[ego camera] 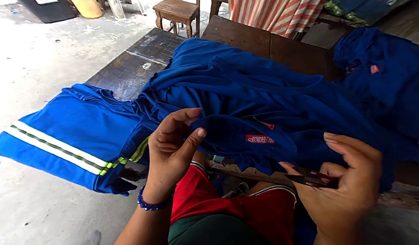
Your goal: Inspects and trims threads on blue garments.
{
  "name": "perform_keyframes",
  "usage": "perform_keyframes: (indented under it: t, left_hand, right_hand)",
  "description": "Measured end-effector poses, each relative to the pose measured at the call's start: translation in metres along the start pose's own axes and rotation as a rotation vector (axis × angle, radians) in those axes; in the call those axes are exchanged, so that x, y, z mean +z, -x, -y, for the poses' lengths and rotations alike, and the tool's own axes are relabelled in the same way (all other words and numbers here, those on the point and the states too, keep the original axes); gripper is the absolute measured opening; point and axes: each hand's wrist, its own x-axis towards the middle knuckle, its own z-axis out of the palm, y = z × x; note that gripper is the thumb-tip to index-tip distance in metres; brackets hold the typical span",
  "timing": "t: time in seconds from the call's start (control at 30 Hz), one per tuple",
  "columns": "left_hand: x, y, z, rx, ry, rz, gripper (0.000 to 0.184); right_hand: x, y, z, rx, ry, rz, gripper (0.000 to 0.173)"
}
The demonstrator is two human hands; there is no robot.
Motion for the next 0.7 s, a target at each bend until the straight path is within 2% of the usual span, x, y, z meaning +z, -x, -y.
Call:
perform_keyframes:
  t: [0.03,0.1,0.17,0.27,0.37,0.47,0.6,0.7]
  left_hand:
    - [0.002,-0.001,0.0,0.018,0.002,-0.008,0.029]
    - [0.009,-0.006,-0.003,0.046,-0.01,-0.031,0.027]
    - [0.014,-0.012,-0.006,0.074,-0.043,-0.05,0.026]
    - [0.016,-0.024,-0.01,0.125,-0.125,-0.06,0.025]
    - [0.019,-0.032,-0.011,0.128,-0.244,-0.076,0.023]
    - [0.022,-0.035,-0.008,0.111,-0.33,-0.044,0.021]
    - [0.021,-0.028,-0.008,0.073,-0.337,-0.006,0.022]
    - [0.021,-0.027,-0.006,0.055,-0.426,-0.024,0.019]
  right_hand:
    - [-0.001,0.002,-0.004,-0.019,0.111,0.031,0.048]
    - [0.002,0.003,-0.011,-0.056,0.249,0.071,0.03]
    - [0.002,-0.004,-0.017,-0.084,0.23,0.067,0.018]
    - [-0.01,-0.026,-0.025,-0.095,0.132,0.064,0.024]
    - [-0.023,-0.053,-0.035,-0.013,0.092,0.066,0.029]
    - [-0.034,-0.074,-0.037,0.106,0.17,0.158,0.034]
    - [-0.059,-0.084,-0.016,0.054,0.297,0.237,0.033]
    - [-0.051,-0.088,-0.021,0.05,0.328,0.233,0.035]
